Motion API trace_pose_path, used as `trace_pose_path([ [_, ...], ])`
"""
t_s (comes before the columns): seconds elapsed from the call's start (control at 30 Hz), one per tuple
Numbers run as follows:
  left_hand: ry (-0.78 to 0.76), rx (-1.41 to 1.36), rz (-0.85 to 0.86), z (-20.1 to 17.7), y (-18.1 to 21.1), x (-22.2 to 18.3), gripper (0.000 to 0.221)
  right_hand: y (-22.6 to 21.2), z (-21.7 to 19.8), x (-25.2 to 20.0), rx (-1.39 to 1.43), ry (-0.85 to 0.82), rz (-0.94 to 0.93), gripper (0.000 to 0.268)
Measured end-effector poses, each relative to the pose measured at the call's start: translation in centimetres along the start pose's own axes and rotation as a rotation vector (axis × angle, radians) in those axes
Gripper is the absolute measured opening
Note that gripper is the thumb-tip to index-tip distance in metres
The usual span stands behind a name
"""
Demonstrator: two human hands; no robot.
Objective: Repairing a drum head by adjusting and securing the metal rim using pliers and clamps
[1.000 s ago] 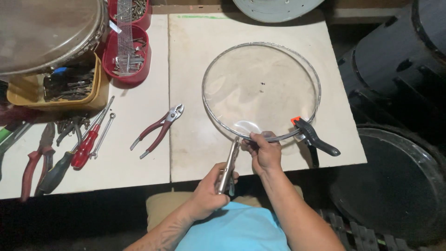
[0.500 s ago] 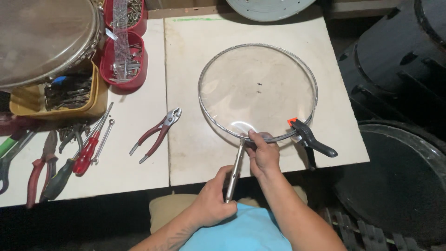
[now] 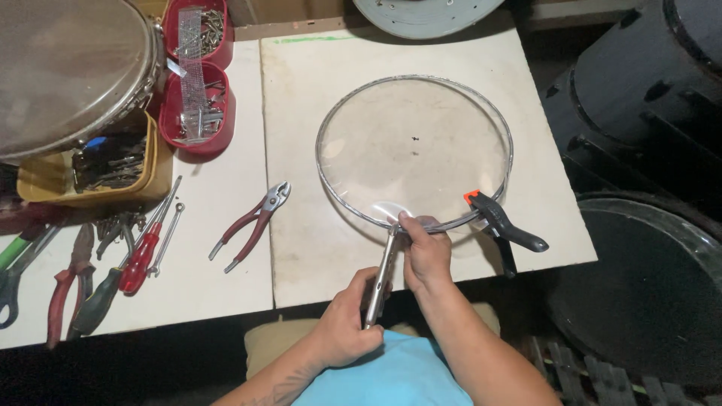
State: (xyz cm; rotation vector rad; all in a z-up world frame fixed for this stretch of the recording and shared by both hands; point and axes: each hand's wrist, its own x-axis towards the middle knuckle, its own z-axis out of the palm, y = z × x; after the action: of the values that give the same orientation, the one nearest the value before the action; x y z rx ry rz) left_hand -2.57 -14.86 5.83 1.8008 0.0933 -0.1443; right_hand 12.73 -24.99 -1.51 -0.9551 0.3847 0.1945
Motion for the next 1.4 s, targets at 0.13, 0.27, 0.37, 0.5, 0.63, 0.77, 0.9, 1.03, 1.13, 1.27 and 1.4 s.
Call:
trace_pose_path([
  [0.13,-0.006,-0.130,-0.038,0.6,-0.9,0.0,0.081,0.2,-0.3,0.2,-0.016,0.024,0.010,0.031],
  [0.27,-0.006,-0.215,0.017,1.2,-2.3,0.2,0.090,0.9,-1.1,0.8,-0.021,0.038,0.014,0.027],
  [0.37,0.016,-0.223,0.028,1.6,-3.3,0.3,0.092,0.3,-0.9,0.6,-0.012,0.024,0.037,0.026],
  [0.5,0.068,-0.210,0.045,1.7,-3.5,0.4,0.092,0.0,-1.9,0.1,-0.033,-0.161,0.090,0.025],
  [0.63,0.058,-0.137,-0.081,0.7,-1.7,0.4,0.090,-1.4,-2.6,-0.4,-0.174,-0.223,0.170,0.008],
  [0.77,0.028,-0.044,-0.094,0.4,-1.8,0.5,0.091,-1.2,-2.9,-0.4,-0.250,-0.307,0.134,0.018],
  [0.9,-0.018,-0.017,-0.051,-0.1,-1.2,0.7,0.093,-0.9,-2.2,-0.4,-0.187,-0.169,0.117,0.017],
  [1.03,-0.056,-0.137,0.014,0.0,-1.8,0.7,0.094,0.6,-3.0,0.2,-0.183,-0.155,0.055,0.019],
  [1.13,-0.087,-0.081,0.013,0.0,-1.9,0.8,0.095,2.0,-4.3,1.2,-0.116,-0.190,-0.015,0.013],
  [1.27,-0.059,-0.125,0.087,0.2,-2.5,0.8,0.096,1.9,-4.2,1.2,-0.122,-0.176,-0.001,0.013],
  [1.4,-0.055,-0.097,0.062,0.2,-2.3,0.7,0.094,1.1,-3.1,0.4,-0.116,-0.155,0.016,0.015],
])
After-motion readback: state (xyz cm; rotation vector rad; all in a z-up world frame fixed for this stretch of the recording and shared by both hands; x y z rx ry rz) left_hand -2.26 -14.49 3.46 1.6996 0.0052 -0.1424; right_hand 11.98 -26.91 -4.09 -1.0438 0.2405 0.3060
